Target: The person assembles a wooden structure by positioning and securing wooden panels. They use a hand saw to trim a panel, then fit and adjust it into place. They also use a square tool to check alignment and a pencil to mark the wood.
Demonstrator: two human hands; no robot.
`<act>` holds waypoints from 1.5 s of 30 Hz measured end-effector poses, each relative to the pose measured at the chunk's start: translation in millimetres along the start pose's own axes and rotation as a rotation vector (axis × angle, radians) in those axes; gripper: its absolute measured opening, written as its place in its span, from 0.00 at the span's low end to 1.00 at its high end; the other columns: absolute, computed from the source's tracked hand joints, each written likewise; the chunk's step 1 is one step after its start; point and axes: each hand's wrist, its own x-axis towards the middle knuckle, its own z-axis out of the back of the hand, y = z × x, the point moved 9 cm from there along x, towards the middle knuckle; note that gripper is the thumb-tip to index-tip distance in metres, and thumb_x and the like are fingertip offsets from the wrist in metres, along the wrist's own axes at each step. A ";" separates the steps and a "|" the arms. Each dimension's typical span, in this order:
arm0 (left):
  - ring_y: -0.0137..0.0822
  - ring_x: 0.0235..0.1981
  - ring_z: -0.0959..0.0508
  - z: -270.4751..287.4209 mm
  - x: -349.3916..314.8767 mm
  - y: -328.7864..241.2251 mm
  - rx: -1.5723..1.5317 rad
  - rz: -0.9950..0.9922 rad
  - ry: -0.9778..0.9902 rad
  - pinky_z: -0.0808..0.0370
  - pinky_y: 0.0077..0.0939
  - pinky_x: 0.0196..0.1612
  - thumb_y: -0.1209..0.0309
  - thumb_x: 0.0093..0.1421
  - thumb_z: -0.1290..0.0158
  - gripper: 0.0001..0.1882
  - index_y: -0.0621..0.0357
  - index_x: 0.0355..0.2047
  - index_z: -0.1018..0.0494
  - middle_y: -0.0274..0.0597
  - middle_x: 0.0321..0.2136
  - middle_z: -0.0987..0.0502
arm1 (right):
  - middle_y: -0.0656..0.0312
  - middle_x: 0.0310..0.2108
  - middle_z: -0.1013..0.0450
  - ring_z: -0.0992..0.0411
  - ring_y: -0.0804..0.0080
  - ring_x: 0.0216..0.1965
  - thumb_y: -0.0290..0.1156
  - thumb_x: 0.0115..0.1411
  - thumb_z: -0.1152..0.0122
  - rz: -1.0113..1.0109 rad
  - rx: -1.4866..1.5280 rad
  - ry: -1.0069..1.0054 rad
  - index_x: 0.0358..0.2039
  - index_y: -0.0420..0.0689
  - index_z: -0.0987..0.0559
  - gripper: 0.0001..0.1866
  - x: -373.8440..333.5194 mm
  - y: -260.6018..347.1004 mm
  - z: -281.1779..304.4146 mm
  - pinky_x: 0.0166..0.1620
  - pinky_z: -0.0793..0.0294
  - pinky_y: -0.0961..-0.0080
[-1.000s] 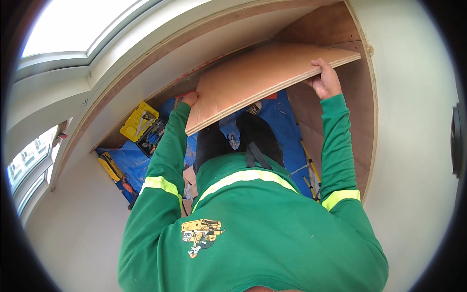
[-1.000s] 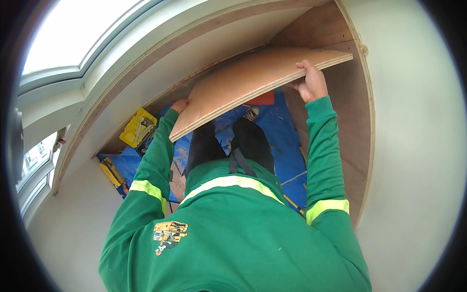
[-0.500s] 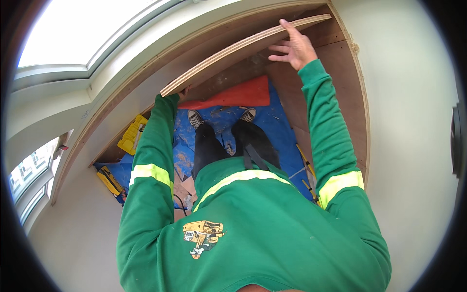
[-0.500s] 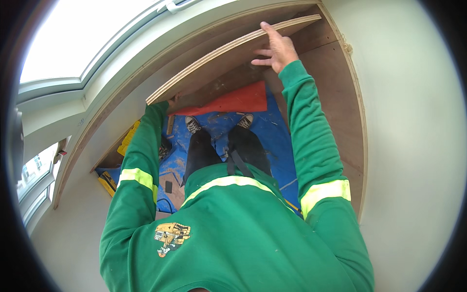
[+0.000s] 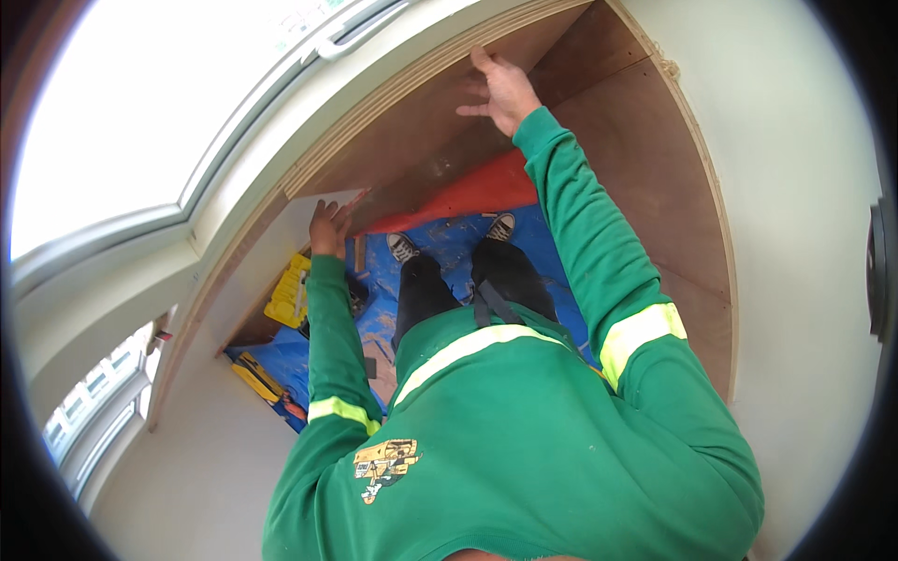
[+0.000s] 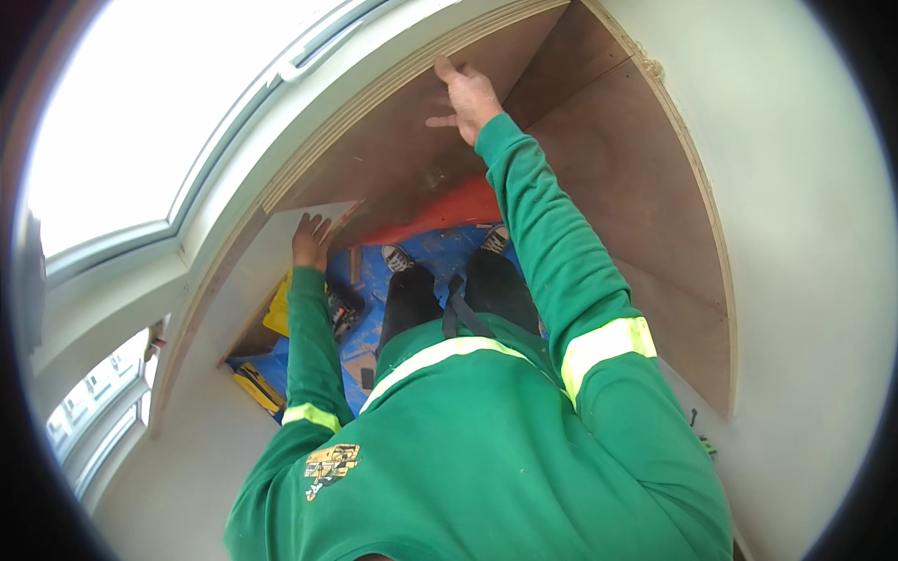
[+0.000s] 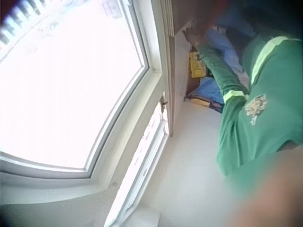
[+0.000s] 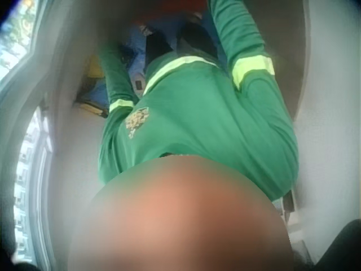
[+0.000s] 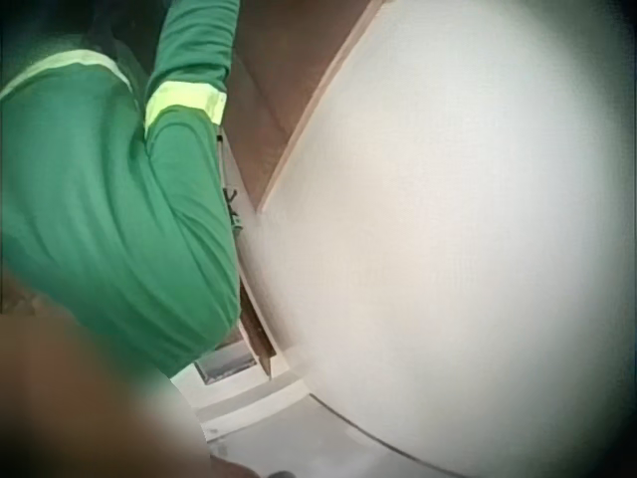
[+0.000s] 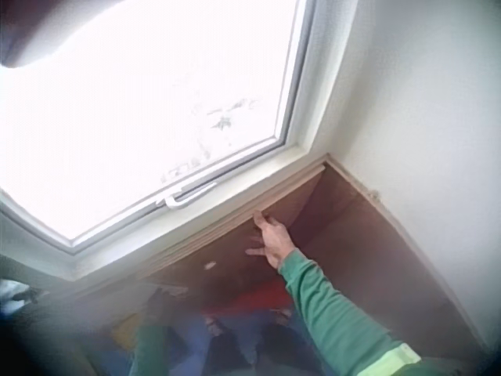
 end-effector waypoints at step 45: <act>0.61 0.79 0.51 -9.2 202.9 148.4 -0.177 0.637 0.014 0.54 0.64 0.79 0.55 0.72 0.53 0.40 0.68 0.76 0.47 0.60 0.78 0.49 | 0.38 0.80 0.57 0.57 0.47 0.81 0.64 0.70 0.46 0.031 0.117 -0.162 0.79 0.33 0.59 0.58 108.2 -132.3 111.7 0.80 0.53 0.62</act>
